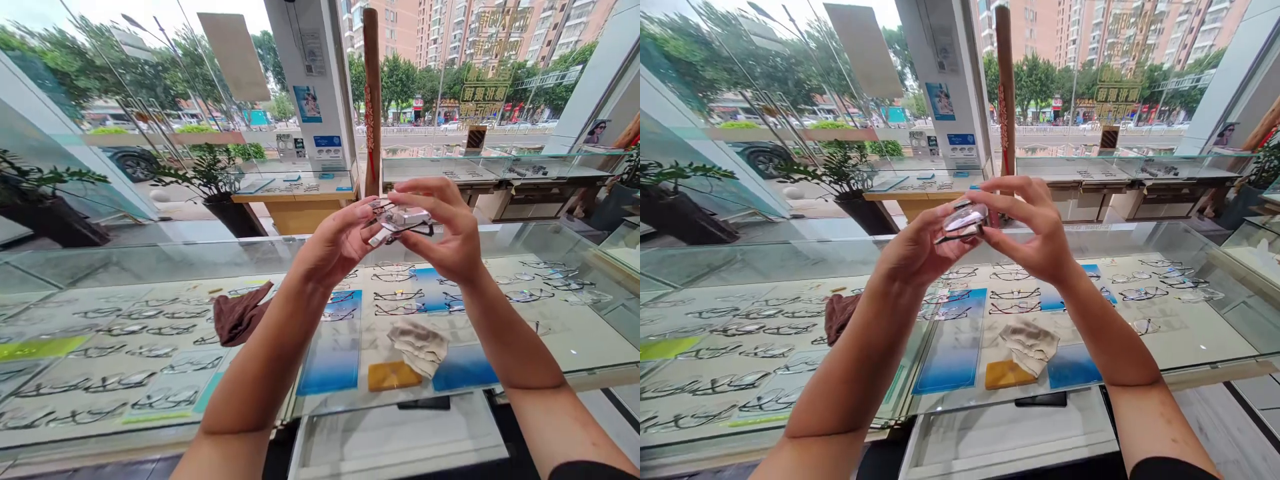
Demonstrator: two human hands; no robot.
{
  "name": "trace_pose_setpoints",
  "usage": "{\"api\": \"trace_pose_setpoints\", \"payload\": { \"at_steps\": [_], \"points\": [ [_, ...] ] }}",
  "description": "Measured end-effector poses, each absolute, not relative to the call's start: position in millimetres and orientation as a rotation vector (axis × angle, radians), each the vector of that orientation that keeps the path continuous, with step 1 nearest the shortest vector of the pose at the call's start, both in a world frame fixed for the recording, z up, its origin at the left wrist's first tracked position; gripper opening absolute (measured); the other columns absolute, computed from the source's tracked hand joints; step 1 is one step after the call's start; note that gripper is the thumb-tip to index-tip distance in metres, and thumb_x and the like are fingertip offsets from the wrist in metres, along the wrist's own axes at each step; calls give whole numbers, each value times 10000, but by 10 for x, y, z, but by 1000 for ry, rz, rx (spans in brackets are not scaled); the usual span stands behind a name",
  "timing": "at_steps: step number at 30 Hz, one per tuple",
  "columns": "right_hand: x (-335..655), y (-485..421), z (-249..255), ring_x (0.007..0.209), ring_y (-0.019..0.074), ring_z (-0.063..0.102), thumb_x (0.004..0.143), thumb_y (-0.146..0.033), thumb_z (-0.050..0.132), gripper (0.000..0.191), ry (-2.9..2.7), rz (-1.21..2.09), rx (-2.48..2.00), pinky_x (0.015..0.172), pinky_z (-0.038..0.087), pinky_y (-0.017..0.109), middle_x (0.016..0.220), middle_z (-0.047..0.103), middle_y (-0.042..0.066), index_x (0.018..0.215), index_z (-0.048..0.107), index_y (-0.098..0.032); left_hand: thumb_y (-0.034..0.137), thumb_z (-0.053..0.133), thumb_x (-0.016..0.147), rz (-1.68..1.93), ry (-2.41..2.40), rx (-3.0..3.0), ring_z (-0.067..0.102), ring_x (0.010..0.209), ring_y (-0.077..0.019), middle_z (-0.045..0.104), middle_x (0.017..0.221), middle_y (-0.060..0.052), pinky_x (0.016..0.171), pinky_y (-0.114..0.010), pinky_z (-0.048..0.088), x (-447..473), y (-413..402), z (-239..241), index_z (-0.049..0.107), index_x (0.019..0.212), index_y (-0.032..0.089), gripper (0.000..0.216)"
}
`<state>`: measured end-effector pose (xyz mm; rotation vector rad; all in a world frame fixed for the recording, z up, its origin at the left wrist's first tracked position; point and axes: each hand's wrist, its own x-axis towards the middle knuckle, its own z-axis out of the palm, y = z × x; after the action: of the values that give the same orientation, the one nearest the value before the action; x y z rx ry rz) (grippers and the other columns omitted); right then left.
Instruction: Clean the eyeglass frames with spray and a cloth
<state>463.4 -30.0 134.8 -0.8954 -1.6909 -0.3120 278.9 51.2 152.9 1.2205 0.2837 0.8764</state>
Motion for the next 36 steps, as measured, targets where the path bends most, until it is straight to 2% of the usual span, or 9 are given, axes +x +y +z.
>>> {"api": "trace_pose_setpoints", "payload": {
  "at_steps": [8, 15, 17, 20, 22, 25, 28, 32, 36],
  "points": [
    [4640, -417, 1341, 1339, 270, 589, 1051, -523, 521, 398, -1801, -491, -989, 1220, 397, 590, 1378, 643, 6, 1372, 684, -355, 337, 902, 687, 660, 251, 1131, 744, 802, -128, 796, 900, 7, 731, -217, 599, 2810, 459, 1527, 756, 916, 186, 311],
    [4635, -527, 1239, 1293, 253, 608, 1082, -442, 476, 344, -1781, -531, -1013, 1197, 426, 583, 1252, 682, 27, 1295, 709, -307, 288, 797, 797, 589, 322, 1172, 774, 801, -158, 782, 845, 35, 740, -247, 599, 2852, 415, 1447, 699, 899, 184, 175],
    [4646, -595, 1235, 1260, 250, 623, 1080, -439, 478, 325, -1789, -504, -1039, 1184, 437, 591, 1213, 693, 29, 1242, 719, -291, 301, 787, 812, 528, 333, 1212, 785, 859, -174, 785, 873, 33, 770, -258, 597, 2878, 412, 1422, 711, 924, 191, 175],
    [4717, -743, 1298, 1211, 248, 639, 1050, -474, 537, 296, -1784, -431, -1124, 1163, 451, 593, 1195, 693, 28, 1155, 722, -268, 390, 816, 788, 443, 387, 1237, 777, 990, -203, 807, 1012, 12, 818, -283, 601, 2903, 397, 1424, 752, 1018, 216, 296],
    [4848, -841, 1365, 1182, 241, 641, 1025, -488, 580, 275, -1771, -376, -1189, 1148, 458, 569, 1180, 689, 26, 1071, 719, -255, 367, 865, 735, 525, 435, 1254, 758, 993, -175, 807, 1028, 12, 808, -255, 592, 2890, 384, 1466, 769, 1015, 234, 324],
    [5234, -920, 1416, 1146, 240, 631, 980, -489, 645, 256, -1797, -295, -1335, 1132, 451, 550, 1137, 688, 24, 960, 715, -244, 176, 882, 683, 833, 446, 1358, 698, 822, -95, 770, 856, 30, 716, -194, 544, 2817, 366, 1570, 749, 787, 223, 175],
    [5806, -898, 1304, 1143, 272, 613, 917, -499, 714, 269, -1853, -227, -1529, 1115, 438, 551, 1121, 706, 48, 879, 745, -234, 66, 836, 668, 1072, 405, 1462, 634, 690, -71, 711, 708, 41, 663, -201, 519, 2714, 351, 1665, 699, 639, 216, 206],
    [6536, -824, 940, 1106, 306, 617, 862, -466, 753, 257, -1908, -62, -1900, 1057, 449, 525, 1133, 742, 97, 861, 811, -215, 14, 788, 628, 1234, 323, 1552, 627, 673, -70, 711, 693, 58, 639, -212, 493, 2607, 385, 1693, 727, 696, 201, 208],
    [6909, -793, 582, 1123, 310, 597, 848, -326, 781, 152, -1818, -31, -2395, 1002, 455, 452, 1169, 769, 106, 893, 853, -200, 76, 851, 598, 1245, 220, 1585, 623, 682, -91, 701, 702, 52, 641, -243, 517, 2561, 486, 1654, 743, 703, 209, 201]
  ]
}}
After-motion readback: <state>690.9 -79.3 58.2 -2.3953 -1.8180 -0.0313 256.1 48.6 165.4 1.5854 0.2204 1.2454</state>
